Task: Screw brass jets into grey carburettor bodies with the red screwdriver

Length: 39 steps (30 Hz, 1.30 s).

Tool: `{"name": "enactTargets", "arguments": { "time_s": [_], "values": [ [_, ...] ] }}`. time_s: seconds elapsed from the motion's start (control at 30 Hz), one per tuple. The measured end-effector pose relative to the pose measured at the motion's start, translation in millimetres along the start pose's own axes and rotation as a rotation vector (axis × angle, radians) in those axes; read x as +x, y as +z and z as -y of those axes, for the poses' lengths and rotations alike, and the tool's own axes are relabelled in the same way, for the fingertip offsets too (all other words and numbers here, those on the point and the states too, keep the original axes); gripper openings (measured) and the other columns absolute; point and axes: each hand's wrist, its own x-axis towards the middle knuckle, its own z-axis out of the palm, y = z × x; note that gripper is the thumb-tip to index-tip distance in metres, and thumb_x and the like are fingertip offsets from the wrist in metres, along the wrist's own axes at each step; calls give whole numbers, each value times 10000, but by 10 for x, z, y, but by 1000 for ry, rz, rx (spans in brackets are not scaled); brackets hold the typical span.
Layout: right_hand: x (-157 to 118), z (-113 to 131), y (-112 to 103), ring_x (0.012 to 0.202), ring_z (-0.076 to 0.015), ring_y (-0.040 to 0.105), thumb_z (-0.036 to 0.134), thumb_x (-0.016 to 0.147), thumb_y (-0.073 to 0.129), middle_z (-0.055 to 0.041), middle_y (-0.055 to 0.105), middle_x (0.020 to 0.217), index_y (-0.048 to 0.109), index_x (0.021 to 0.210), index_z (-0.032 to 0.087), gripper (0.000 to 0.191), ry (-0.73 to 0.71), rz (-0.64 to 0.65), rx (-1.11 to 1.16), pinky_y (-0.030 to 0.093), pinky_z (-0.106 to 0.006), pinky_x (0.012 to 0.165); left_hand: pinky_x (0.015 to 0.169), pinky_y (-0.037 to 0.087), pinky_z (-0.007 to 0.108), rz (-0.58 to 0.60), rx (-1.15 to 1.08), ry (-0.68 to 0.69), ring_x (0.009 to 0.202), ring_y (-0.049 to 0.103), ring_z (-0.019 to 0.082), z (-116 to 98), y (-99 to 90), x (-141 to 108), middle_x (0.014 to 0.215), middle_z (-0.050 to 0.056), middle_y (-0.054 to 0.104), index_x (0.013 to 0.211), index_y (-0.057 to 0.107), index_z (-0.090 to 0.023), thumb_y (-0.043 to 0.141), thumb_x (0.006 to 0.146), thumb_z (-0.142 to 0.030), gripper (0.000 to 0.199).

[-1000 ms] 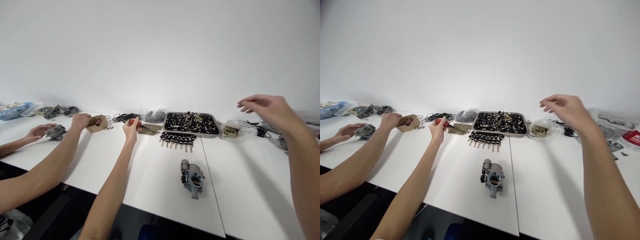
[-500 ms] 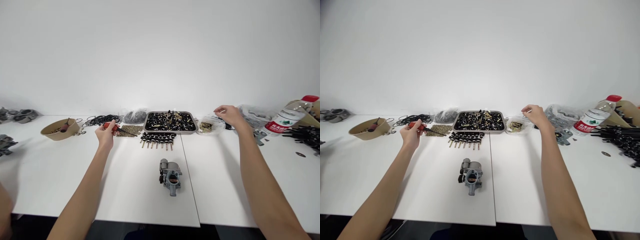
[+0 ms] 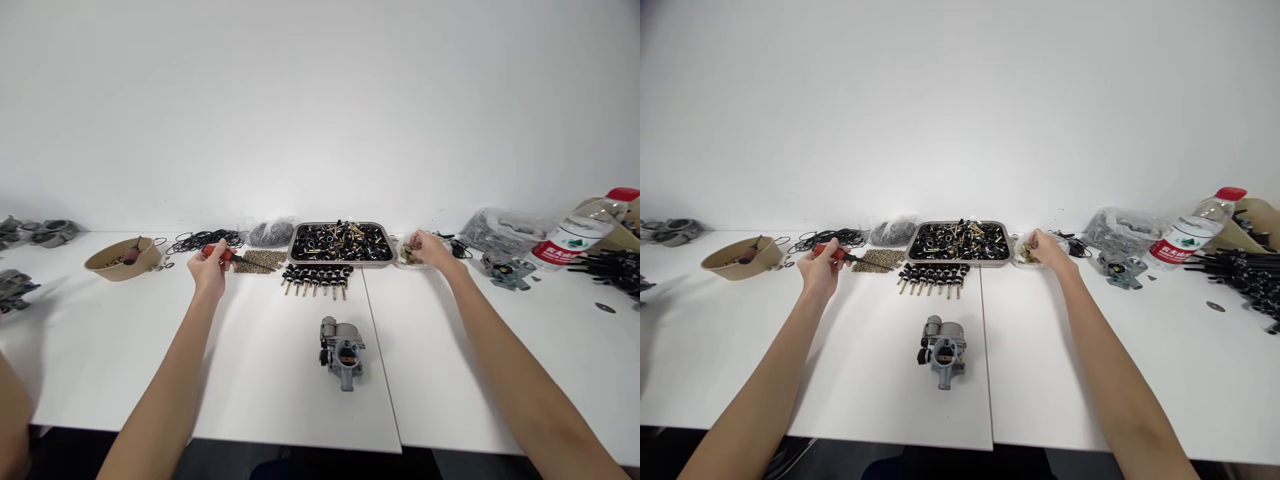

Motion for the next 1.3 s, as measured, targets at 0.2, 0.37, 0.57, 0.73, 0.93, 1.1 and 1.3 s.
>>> {"name": "enactTargets", "arguments": {
  "time_s": [0.2, 0.37, 0.57, 0.73, 0.93, 1.1, 1.3],
  "values": [
    [4, -44, 186, 940, -279, 630, 59, 650, 563, -109, 715, 956, 533, 1023, 188, 396, 34, -8, -48, 436, -350, 795, 356, 313, 212, -22, 13, 15, 354, 458, 72, -24, 23, -30, 613, 61, 664, 662, 589, -110, 829, 589, -368, 360],
    [19, -117, 191, 909, -286, 622, 71, 662, 547, -119, 703, 925, 537, 982, 193, 343, 59, 1, -28, 439, -370, 776, 361, 296, 197, 5, 67, 14, 372, 471, 66, -11, 25, -53, 622, 56, 657, 686, 594, -109, 808, 613, -371, 346],
    [-4, -164, 116, 813, -238, 635, 148, 684, 607, -116, 702, 926, 531, 988, 193, 317, 84, 18, 49, 466, -334, 712, 372, 316, 197, -1, 67, 21, 380, 455, 56, -3, 24, -57, 624, 52, 653, 686, 600, -109, 808, 607, -373, 346],
    [18, -2, -48, 822, -229, 651, 203, 662, 641, -79, 698, 939, 533, 982, 207, 338, 95, -25, 93, 488, -323, 706, 373, 315, 200, 9, 84, 21, 384, 466, 64, 8, 16, -49, 603, 38, 638, 688, 595, -112, 812, 602, -393, 365],
    [8, 492, -325, 786, -189, 664, 301, 687, 693, -71, 707, 1015, 589, 994, 204, 338, -14, 4, 239, 480, -280, 661, 377, 336, 210, 5, 47, 13, 375, 437, 54, -6, 2, -46, 640, 54, 661, 675, 575, -117, 817, 612, -368, 354],
    [-138, 1107, -534, 721, -194, 647, 386, 698, 721, -81, 723, 860, 656, 834, 169, 264, -170, 300, 359, 476, -288, 626, 395, 385, 216, 20, 10, 0, 386, 429, 49, 1, -34, -20, 666, 50, 665, 659, 535, -133, 808, 640, -368, 361],
    [-384, 1713, -659, 735, -195, 672, 320, 740, 679, -44, 717, 734, 709, 838, 185, 170, -277, 538, 415, 498, -280, 634, 411, 413, 222, 22, -2, -1, 396, 432, 52, -4, -47, -8, 658, 45, 663, 680, 550, -133, 805, 646, -344, 333]
  ]
}}
